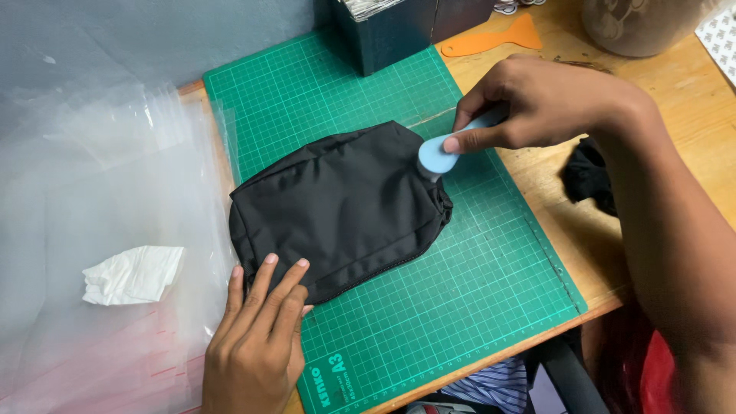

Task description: The person brushes a small black bag with a blue brush, wipes a clear plastic sheet with a dark cloth, and attaches a keychain to the bag's loop before clipping on a shoulder strap.

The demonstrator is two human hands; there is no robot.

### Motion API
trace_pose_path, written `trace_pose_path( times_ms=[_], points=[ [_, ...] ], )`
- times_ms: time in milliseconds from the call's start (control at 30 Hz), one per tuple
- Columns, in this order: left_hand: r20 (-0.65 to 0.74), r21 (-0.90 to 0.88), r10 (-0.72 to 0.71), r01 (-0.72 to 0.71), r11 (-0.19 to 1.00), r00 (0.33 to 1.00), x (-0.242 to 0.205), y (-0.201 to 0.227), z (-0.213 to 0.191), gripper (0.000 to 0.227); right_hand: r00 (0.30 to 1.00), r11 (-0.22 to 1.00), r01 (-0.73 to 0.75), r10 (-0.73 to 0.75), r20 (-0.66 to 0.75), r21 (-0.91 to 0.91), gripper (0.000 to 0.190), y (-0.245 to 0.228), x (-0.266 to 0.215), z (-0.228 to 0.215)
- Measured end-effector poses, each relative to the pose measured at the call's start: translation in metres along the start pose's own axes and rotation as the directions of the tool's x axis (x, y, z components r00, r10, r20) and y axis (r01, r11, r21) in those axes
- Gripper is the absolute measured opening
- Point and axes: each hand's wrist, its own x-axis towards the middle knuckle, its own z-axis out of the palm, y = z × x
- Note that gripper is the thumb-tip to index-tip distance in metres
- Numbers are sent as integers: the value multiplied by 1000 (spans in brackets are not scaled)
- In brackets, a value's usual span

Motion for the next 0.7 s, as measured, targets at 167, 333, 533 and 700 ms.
trace_pose_path(
  times_ms=[167, 333, 533, 700],
  points=[
    [17, -57, 8, -7, 998, 1000, 0, -1, 0, 7, 887, 989, 76, -127, -445, -130, 39, 26, 31, 33],
    [-32, -90, -61, 57, 994, 998, 4, 5, -5, 7, 785, 947, 317, -229, -576, 54, 21, -3, 1, 20],
    [-73, -164, -93, 80, 983, 993, 5, 5, -7, 14, 868, 862, 487, -460, -189, 142, 45, -28, -24, 21],
    [-47, -380, 56, -70, 922, 997, 1, 9, -8, 28, 709, 692, 705, -696, -114, 154, 37, -59, -16, 53]
  ],
)
